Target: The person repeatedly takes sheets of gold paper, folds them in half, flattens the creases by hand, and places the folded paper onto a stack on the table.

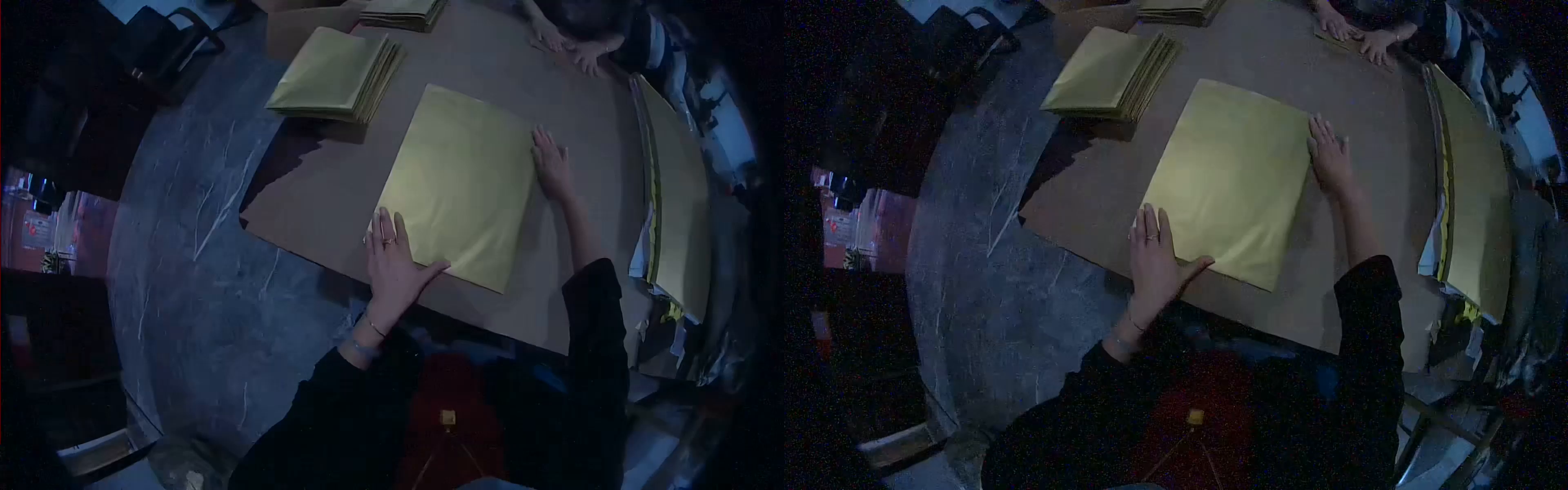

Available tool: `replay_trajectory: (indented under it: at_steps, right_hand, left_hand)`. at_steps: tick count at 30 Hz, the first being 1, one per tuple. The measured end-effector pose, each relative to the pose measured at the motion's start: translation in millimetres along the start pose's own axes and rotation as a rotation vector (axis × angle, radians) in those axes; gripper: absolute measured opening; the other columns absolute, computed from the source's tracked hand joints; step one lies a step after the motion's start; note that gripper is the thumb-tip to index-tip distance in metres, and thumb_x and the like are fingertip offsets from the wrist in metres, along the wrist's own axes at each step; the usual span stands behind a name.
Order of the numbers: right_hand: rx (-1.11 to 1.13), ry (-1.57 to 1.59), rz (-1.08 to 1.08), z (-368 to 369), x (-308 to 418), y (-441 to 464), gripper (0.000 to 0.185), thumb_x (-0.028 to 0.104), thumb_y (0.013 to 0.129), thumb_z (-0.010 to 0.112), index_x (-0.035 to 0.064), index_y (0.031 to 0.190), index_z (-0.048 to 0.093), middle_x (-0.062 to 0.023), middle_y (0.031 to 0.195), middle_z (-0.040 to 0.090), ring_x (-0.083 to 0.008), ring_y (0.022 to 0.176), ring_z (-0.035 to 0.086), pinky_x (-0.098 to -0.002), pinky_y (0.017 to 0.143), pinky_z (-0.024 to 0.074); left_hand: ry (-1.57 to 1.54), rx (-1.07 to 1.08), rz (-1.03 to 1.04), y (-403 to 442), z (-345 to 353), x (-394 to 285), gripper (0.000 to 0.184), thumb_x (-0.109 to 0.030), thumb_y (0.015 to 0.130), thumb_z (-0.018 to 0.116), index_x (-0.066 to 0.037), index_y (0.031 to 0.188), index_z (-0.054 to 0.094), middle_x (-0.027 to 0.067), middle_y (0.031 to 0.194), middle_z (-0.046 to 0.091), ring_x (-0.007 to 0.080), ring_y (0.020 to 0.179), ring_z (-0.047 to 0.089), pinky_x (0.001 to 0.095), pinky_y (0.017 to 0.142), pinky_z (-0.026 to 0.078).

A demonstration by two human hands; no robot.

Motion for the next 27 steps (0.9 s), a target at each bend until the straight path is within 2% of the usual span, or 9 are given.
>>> replay_trajectory:
  at_steps: [1,3,5,7,9,17,19,23,27]
  right_hand:
    - [-0.053,-0.011,0.047,-6.2,10.9,-5.6,0.049,0.032,0.101,0.025,0.0120,0.146,0.023,-0.0053,0.153,0.023,-0.0223,0.142,0.020,-0.0527,0.113,0.0127]
    - [-0.215,-0.070,-0.126,-19.9,69.6,-39.4,0.049,0.029,0.100,0.029,0.0067,0.145,0.025,-0.0088,0.151,0.026,-0.0234,0.140,0.023,-0.0519,0.113,0.0138]
    - [-0.069,0.254,-0.320,-32.2,151.4,-92.7,0.050,0.021,0.096,0.041,0.0086,0.143,0.030,-0.0129,0.151,0.026,-0.0283,0.140,0.023,-0.0493,0.113,0.0151]
    - [0.178,0.285,-0.598,-22.2,216.5,-151.7,0.052,0.027,0.096,0.038,0.0120,0.145,0.029,-0.0075,0.153,0.022,-0.0232,0.141,0.020,-0.0478,0.114,0.0140]
    - [0.180,0.189,-0.721,-3.7,226.9,-168.3,0.051,0.035,0.099,0.032,0.0109,0.144,0.028,-0.0066,0.153,0.021,-0.0226,0.141,0.020,-0.0484,0.115,0.0134]
    - [0.002,0.119,-0.337,-15.8,113.0,-79.2,0.052,0.039,0.100,0.029,0.0141,0.146,0.027,-0.0037,0.153,0.022,-0.0211,0.141,0.020,-0.0456,0.116,0.0123]
    - [-0.031,0.169,-0.206,-17.4,76.0,-40.4,0.054,0.039,0.100,0.028,0.0117,0.146,0.025,-0.0066,0.153,0.022,-0.0239,0.141,0.020,-0.0446,0.116,0.0124]
    - [-0.065,0.066,-0.064,-10.9,35.5,4.0,0.055,0.040,0.101,0.021,0.0114,0.147,0.023,-0.0040,0.154,0.019,-0.0216,0.143,0.015,-0.0436,0.117,0.0086]
    - [0.004,0.057,-0.008,-6.0,29.7,12.9,0.055,0.038,0.099,0.029,0.0096,0.146,0.026,-0.0057,0.155,0.017,-0.0220,0.141,0.019,-0.0459,0.116,0.0112]
  left_hand:
    - [-0.001,0.008,0.002,-0.4,-1.7,-3.0,0.112,-0.065,0.067,0.068,0.011,0.139,0.027,0.0315,0.146,0.021,0.0419,0.138,0.017,0.0519,0.111,0.018]
    - [0.022,0.052,-0.005,0.2,0.6,-3.6,0.118,-0.070,0.065,0.066,0.013,0.139,0.024,0.0332,0.146,0.019,0.0431,0.139,0.015,0.0528,0.112,0.016]
    - [0.040,0.084,-0.018,1.7,2.6,-4.1,0.122,-0.074,0.063,0.063,0.012,0.139,0.022,0.0332,0.146,0.017,0.0437,0.138,0.015,0.0542,0.111,0.015]
    - [0.071,0.071,0.002,0.7,2.4,-5.8,0.123,-0.075,0.063,0.062,0.012,0.140,0.022,0.0327,0.147,0.015,0.0439,0.138,0.014,0.0549,0.111,0.015]
    - [0.087,0.068,0.017,0.0,5.2,-5.4,0.123,-0.077,0.063,0.061,0.012,0.140,0.022,0.0322,0.148,0.014,0.0441,0.139,0.013,0.0548,0.111,0.014]
    - [0.129,0.042,0.057,-1.2,2.9,-8.3,0.120,-0.074,0.067,0.060,0.013,0.140,0.020,0.0336,0.147,0.016,0.0463,0.138,0.015,0.0532,0.111,0.015]
    - [0.111,0.077,0.020,0.0,8.2,-3.8,0.114,-0.070,0.072,0.059,0.013,0.140,0.020,0.0340,0.146,0.016,0.0468,0.137,0.015,0.0531,0.111,0.015]
    - [0.142,-0.019,-0.058,1.1,1.0,16.4,0.091,-0.056,0.089,0.050,0.015,0.138,0.023,0.0358,0.144,0.022,0.0466,0.136,0.019,0.0523,0.111,0.017]
    - [0.182,0.007,-0.059,9.2,-9.0,25.5,0.083,-0.047,0.088,0.056,0.014,0.137,0.027,0.0323,0.145,0.024,0.0438,0.136,0.023,0.0496,0.110,0.023]
Point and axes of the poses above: each hand's wrist, its own y-axis towards the middle knuckle, its own z-axis out of the palm, x = y × z, the point moved 10 cm from there along y, towards the middle knuckle
